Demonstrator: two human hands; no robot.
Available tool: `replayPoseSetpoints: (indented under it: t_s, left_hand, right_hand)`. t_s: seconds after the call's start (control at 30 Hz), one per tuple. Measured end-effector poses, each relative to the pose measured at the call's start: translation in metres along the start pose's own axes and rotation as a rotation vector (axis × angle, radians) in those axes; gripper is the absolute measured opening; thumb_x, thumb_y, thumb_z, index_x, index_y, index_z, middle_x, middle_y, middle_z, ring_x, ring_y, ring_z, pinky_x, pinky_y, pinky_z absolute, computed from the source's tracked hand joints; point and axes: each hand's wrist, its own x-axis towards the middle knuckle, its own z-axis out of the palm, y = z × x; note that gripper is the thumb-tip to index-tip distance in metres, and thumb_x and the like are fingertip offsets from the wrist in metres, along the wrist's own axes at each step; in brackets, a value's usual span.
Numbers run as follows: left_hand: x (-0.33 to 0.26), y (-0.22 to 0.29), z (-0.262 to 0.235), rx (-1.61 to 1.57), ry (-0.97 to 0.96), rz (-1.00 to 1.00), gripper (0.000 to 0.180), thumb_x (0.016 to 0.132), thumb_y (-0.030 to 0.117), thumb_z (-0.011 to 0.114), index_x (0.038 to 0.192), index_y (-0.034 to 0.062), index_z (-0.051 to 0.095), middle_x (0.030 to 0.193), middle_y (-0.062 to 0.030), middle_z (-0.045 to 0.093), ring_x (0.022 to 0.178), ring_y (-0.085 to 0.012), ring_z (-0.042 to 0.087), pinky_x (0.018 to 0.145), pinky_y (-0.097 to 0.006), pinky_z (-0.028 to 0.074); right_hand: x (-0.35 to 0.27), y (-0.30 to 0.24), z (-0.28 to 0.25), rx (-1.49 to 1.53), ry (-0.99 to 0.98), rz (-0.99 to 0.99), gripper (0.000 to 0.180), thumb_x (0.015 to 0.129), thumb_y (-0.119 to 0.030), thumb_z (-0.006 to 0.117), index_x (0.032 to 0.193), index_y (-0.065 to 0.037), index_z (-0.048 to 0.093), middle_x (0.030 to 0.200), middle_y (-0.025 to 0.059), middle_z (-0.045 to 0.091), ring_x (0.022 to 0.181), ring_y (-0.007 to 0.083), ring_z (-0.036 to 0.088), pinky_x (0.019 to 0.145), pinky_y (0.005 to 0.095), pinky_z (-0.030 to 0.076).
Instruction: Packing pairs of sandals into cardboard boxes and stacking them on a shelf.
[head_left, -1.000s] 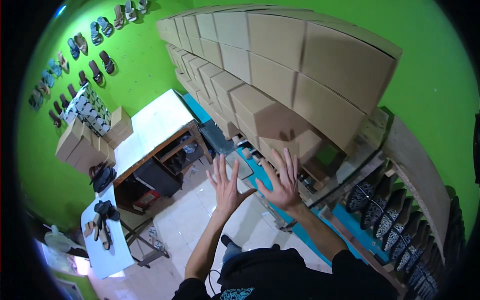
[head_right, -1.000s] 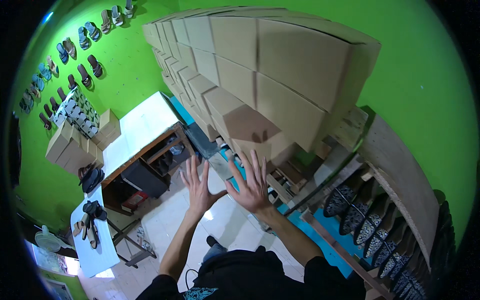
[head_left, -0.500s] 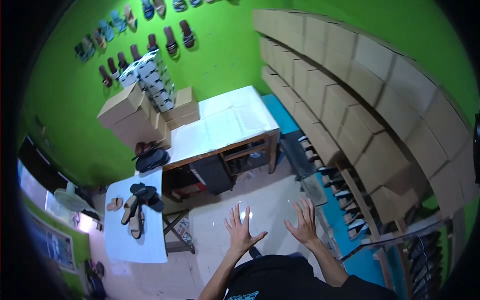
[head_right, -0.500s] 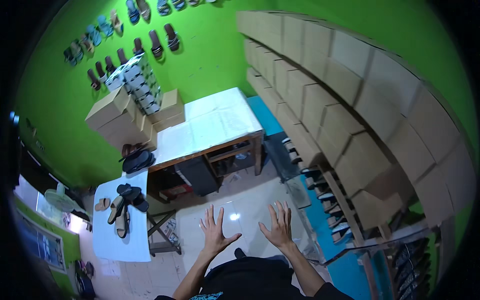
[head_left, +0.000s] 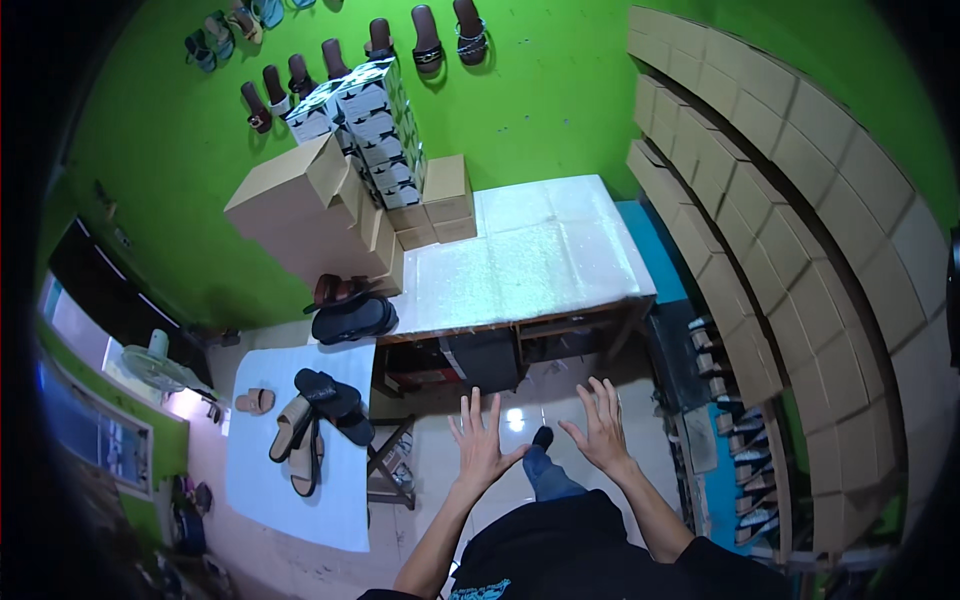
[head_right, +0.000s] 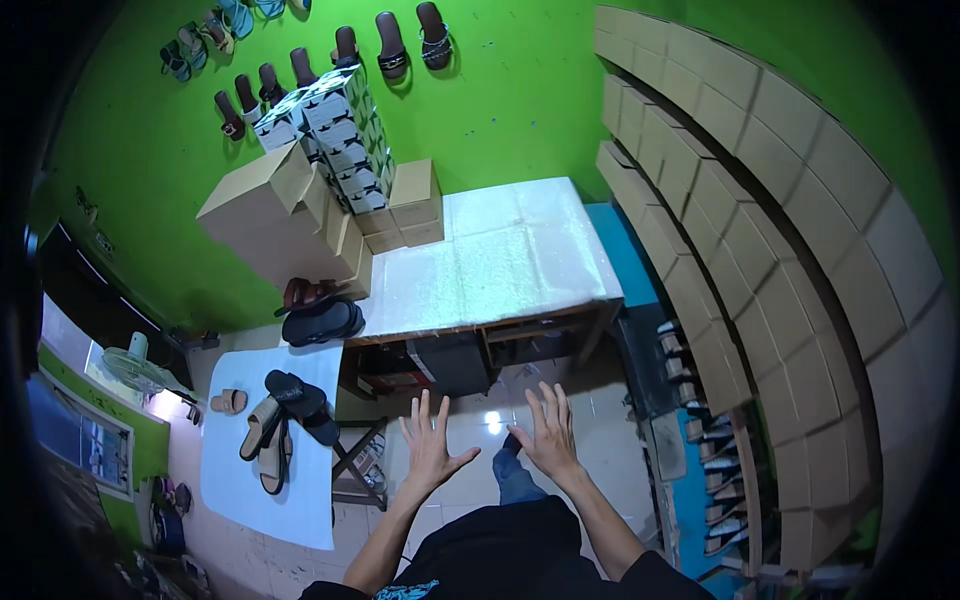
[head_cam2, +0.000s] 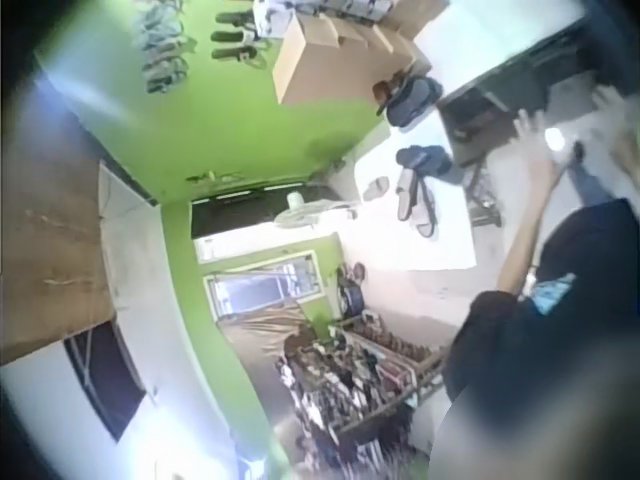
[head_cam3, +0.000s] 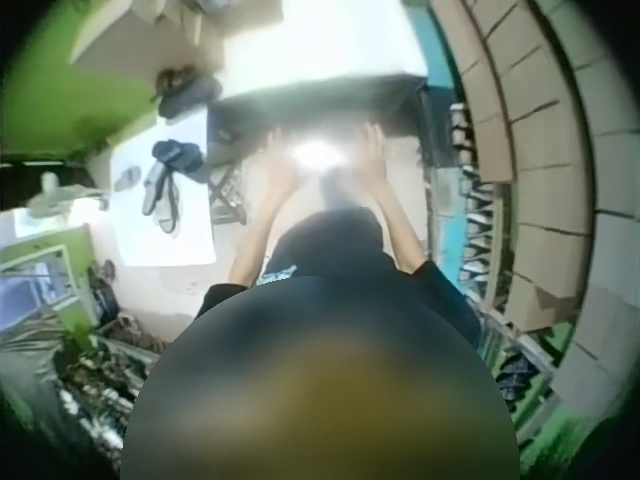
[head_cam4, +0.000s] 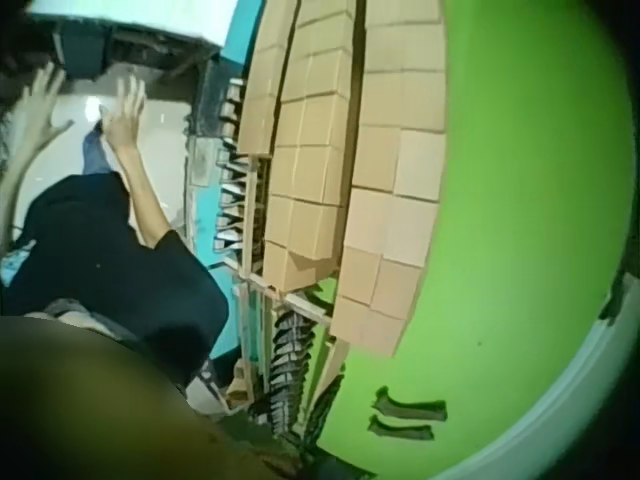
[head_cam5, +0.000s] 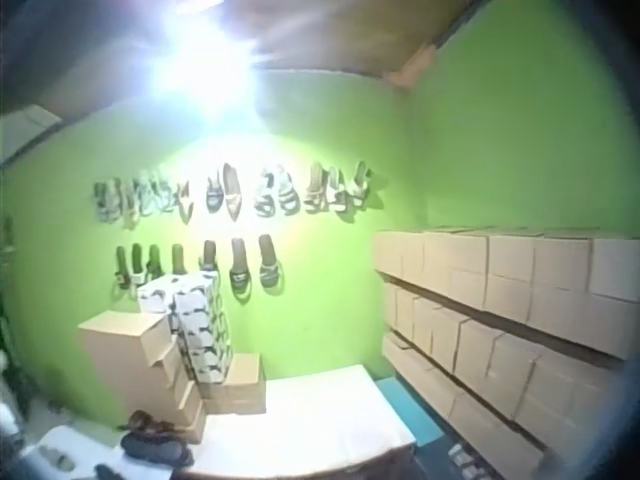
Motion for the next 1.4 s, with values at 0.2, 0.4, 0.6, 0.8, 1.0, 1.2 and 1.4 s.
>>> replayPoseSetpoints:
  t_s: [0.2, 0.4, 0.6, 0.8, 1.0, 1.2, 1.4]
  left_hand:
    - [0.107, -0.049, -0.015, 0.12, 0.027, -0.043, 0.115, 0.066, 0.052, 0.085, 0.156, 0.0103, 0.026, 0.161, -0.0267, 0.012, 0.148, -0.0496, 0.013, 0.11, -0.073, 0.013]
    - [0.219, -0.094, -0.021, 0.192, 0.079, -0.042, 0.111, 0.069, 0.049, 0.084, 0.156, 0.0105, 0.026, 0.161, -0.0274, 0.01, 0.148, -0.0502, 0.011, 0.11, -0.074, 0.011]
    - [0.325, -0.145, -0.029, 0.252, 0.088, -0.017, 0.108, 0.071, 0.044, 0.084, 0.156, 0.0119, 0.026, 0.163, -0.0239, 0.012, 0.149, -0.0482, 0.011, 0.112, -0.073, 0.012]
    - [0.414, -0.199, -0.028, 0.296, 0.069, 0.033, 0.103, 0.073, 0.042, 0.082, 0.155, 0.0105, 0.028, 0.163, -0.0235, 0.011, 0.149, -0.047, 0.011, 0.113, -0.071, 0.012]
    - [0.493, -0.247, -0.025, 0.355, 0.037, 0.136, 0.101, 0.076, 0.042, 0.08, 0.156, 0.0109, 0.026, 0.163, -0.0227, 0.011, 0.15, -0.0443, 0.012, 0.116, -0.068, 0.012]
    - [0.545, -0.276, -0.025, 0.34, -0.012, 0.17, 0.1, 0.076, 0.041, 0.08, 0.156, 0.0108, 0.028, 0.164, -0.0222, 0.012, 0.15, -0.042, 0.015, 0.117, -0.065, 0.014]
    - [0.574, -0.289, -0.017, 0.305, -0.01, 0.159, 0.101, 0.076, 0.037, 0.081, 0.156, 0.0106, 0.026, 0.163, -0.0223, 0.013, 0.15, -0.0412, 0.016, 0.118, -0.063, 0.015]
  right_hand:
    - [0.131, 0.016, 0.045, 0.031, -0.024, -0.094, 0.071, 0.082, -0.028, 0.079, 0.139, -0.001, 0.047, 0.145, 0.0241, 0.039, 0.138, 0.0472, 0.032, 0.112, 0.0535, 0.032]
    - [0.264, 0.03, 0.087, 0.086, -0.026, -0.206, 0.069, 0.083, -0.029, 0.078, 0.138, -0.002, 0.047, 0.145, 0.0241, 0.039, 0.136, 0.0483, 0.034, 0.111, 0.0548, 0.033]
    - [0.37, 0.033, 0.135, 0.065, -0.063, -0.267, 0.066, 0.085, -0.032, 0.076, 0.138, -0.003, 0.048, 0.144, 0.0246, 0.039, 0.136, 0.0493, 0.034, 0.111, 0.0562, 0.033]
    - [0.461, 0.037, 0.189, 0.041, -0.03, -0.256, 0.067, 0.086, -0.033, 0.075, 0.14, -0.003, 0.046, 0.145, 0.0257, 0.039, 0.135, 0.0493, 0.034, 0.111, 0.0564, 0.033]
    - [0.553, 0.041, 0.232, -0.006, -0.017, -0.209, 0.071, 0.085, -0.034, 0.074, 0.141, -0.002, 0.044, 0.145, 0.0262, 0.037, 0.137, 0.0496, 0.032, 0.11, 0.0616, 0.031]
    - [0.631, 0.039, 0.286, -0.135, -0.109, -0.122, 0.085, 0.077, -0.035, 0.081, 0.144, -0.001, 0.04, 0.148, 0.0254, 0.035, 0.139, 0.0478, 0.03, 0.111, 0.0618, 0.031]
    - [0.678, 0.053, 0.313, -0.183, -0.135, -0.078, 0.093, 0.072, -0.035, 0.085, 0.146, -0.003, 0.038, 0.15, 0.0249, 0.034, 0.14, 0.0464, 0.031, 0.112, 0.0612, 0.03]
